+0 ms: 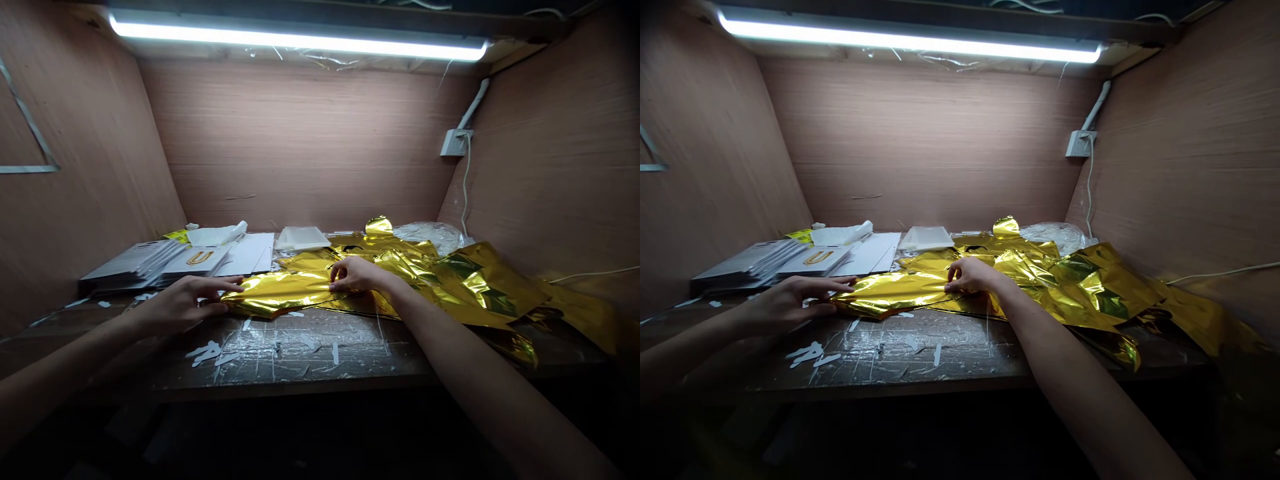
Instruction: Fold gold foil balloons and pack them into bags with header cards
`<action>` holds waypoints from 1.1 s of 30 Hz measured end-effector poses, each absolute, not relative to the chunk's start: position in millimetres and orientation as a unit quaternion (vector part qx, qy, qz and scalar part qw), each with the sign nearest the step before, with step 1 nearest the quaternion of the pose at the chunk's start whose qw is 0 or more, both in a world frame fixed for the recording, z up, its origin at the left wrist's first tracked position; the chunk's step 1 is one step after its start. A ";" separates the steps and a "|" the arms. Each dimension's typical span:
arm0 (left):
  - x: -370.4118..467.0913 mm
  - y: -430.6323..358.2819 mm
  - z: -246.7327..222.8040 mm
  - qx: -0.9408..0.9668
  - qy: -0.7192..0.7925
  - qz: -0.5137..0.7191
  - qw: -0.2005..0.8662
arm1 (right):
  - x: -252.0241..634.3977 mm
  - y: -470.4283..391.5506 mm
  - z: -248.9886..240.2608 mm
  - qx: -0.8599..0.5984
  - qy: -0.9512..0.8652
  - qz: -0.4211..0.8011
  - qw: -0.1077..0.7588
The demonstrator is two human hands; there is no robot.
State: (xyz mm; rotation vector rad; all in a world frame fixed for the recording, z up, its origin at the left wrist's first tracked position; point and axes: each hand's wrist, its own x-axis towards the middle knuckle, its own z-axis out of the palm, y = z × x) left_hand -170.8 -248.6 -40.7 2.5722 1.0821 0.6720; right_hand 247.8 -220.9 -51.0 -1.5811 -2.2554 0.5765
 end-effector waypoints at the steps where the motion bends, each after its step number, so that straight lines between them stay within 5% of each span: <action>1: -169.3 -251.9 -37.5 0.898 0.368 0.227 0.085 | 247.6 -221.0 -50.7 -0.555 -0.791 0.201 0.162; 7: -131.4 -288.4 -37.3 0.926 0.260 0.233 -0.145 | 247.4 -220.8 -51.0 -0.561 -0.789 0.195 0.154; 13: -95.9 -311.7 -52.6 0.958 0.243 0.097 -0.122 | 250.5 -216.2 -55.2 -0.549 -0.802 0.177 0.152; 33: -102.6 -317.7 -54.8 0.938 0.345 0.042 -0.012 | 251.4 -217.4 -53.4 -0.547 -0.807 0.167 0.146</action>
